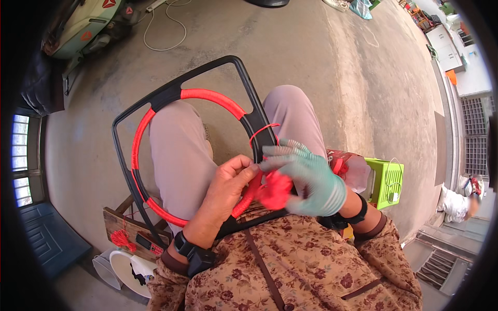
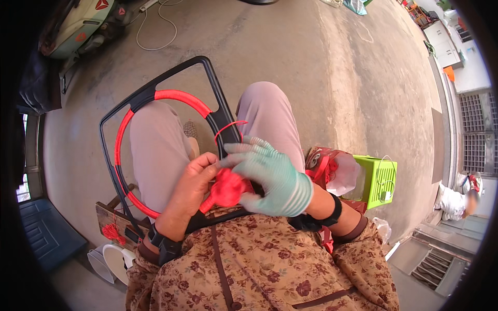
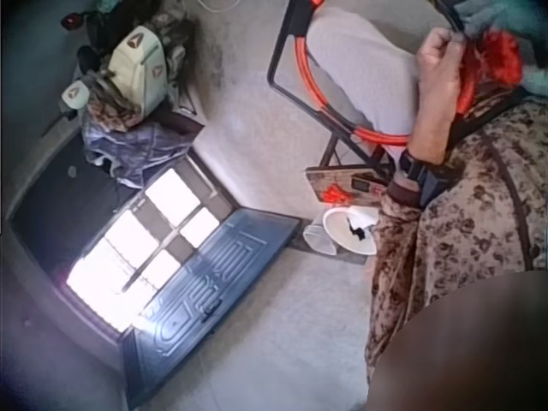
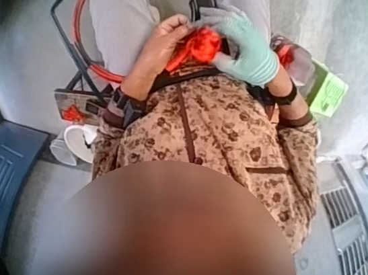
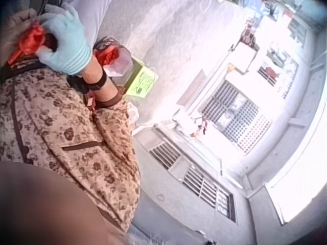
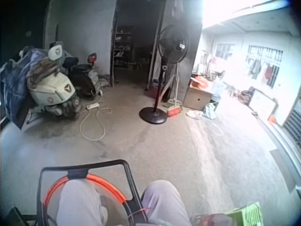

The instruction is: Wrapping a red cord around the circular part of a black plastic frame.

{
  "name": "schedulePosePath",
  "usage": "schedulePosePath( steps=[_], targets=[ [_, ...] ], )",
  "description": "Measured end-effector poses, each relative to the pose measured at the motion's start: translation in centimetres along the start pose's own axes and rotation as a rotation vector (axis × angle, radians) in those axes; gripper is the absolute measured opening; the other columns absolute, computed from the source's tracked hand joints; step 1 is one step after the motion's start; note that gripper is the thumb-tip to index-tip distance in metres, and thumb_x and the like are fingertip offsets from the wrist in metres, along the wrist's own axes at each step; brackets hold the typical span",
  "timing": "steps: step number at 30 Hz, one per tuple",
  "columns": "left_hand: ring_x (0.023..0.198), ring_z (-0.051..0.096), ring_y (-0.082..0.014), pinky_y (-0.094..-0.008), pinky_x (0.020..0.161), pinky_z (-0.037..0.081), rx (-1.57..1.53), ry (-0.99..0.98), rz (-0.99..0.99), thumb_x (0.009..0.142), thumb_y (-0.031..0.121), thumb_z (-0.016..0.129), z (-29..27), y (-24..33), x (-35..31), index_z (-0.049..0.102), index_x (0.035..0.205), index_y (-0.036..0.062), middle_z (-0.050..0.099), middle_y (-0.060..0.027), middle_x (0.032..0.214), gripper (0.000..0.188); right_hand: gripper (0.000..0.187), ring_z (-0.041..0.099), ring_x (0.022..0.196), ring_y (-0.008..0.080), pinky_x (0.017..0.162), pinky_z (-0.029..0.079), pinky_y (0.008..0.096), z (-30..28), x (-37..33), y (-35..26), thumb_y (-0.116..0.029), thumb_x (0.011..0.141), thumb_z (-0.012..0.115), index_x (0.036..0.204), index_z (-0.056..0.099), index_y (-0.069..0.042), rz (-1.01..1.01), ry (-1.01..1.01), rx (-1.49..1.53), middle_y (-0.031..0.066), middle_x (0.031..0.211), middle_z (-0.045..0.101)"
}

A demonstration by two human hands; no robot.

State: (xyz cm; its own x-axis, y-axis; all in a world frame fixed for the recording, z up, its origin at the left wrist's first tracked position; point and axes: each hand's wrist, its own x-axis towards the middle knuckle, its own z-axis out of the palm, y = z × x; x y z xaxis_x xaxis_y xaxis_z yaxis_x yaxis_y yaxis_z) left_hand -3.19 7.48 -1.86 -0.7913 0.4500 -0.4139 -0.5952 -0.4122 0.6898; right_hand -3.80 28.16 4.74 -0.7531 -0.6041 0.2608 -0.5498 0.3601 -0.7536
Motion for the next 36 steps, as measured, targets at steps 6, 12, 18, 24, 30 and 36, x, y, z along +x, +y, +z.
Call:
schedulePosePath(
  steps=[6,12,18,24,30,36],
  targets=[
    [0.068,0.059,-0.0097,-0.0231,0.059,0.051,0.011,-0.017,-0.151,0.095,0.022,0.055,0.7,1.0,-0.2,0.056,0.093,0.0023,0.062,-0.0055,0.086,0.02,0.045,0.056,0.063,0.0167,0.064,0.049,0.0359,-3.4,-5.1,1.2,-0.039,0.087,0.058,0.111,0.049,-0.002,0.326,0.533,1.583,0.0041,0.073,0.056],
    [0.069,0.061,-0.012,-0.0247,0.058,0.052,-0.018,-0.019,-0.16,0.095,0.024,0.054,0.1,0.3,-0.1,0.056,0.093,0.0021,0.063,-0.0078,0.086,0.022,0.035,0.044,0.046,0.0081,0.043,0.037,0.0207,-9.4,-12.3,6.9,-0.035,0.097,0.044,0.108,0.047,-0.002,0.211,0.488,1.673,0.0026,0.066,0.05],
    [0.066,0.062,-0.0144,-0.0257,0.057,0.053,-0.051,0.029,-0.093,0.095,0.021,0.055,0.2,0.2,-0.1,0.053,0.097,0.0024,0.064,-0.0102,0.085,0.019,0.036,0.052,0.059,0.0079,0.05,0.042,0.0223,-12.2,-17.4,9.5,-0.028,0.09,0.059,0.112,0.055,0.0,0.964,0.846,0.9,0.0005,0.076,0.057],
    [0.061,0.063,-0.0173,-0.0273,0.052,0.053,-0.131,0.049,-0.082,0.094,0.018,0.055,0.8,0.4,0.2,0.052,0.094,0.0038,0.064,-0.0137,0.081,0.014,0.031,0.055,0.07,0.0066,0.062,0.044,0.0212,-12.5,-16.8,15.6,-0.025,0.087,0.063,0.107,0.064,-0.002,1.082,0.964,0.388,0.0003,0.089,0.064],
    [0.059,0.063,-0.0172,-0.0273,0.051,0.053,-0.07,0.128,-0.086,0.092,0.012,0.053,1.1,0.3,-0.2,0.052,0.091,0.0035,0.065,-0.014,0.079,0.008,0.038,0.057,0.086,0.0095,0.078,0.046,0.0235,-9.1,-5.4,11.2,-0.019,0.084,0.064,0.116,0.058,0.001,0.739,0.845,0.352,0.0034,0.1,0.061],
    [0.058,0.062,-0.0158,-0.0255,0.05,0.052,-0.028,0.115,-0.087,0.092,0.013,0.053,1.3,0.5,-0.1,0.053,0.09,0.0029,0.064,-0.013,0.078,0.011,0.041,0.058,0.089,0.0116,0.08,0.047,0.0249,-9.9,-1.7,8.7,-0.014,0.085,0.063,0.12,0.055,0.003,0.626,0.759,0.418,0.0057,0.101,0.061]
  ],
)
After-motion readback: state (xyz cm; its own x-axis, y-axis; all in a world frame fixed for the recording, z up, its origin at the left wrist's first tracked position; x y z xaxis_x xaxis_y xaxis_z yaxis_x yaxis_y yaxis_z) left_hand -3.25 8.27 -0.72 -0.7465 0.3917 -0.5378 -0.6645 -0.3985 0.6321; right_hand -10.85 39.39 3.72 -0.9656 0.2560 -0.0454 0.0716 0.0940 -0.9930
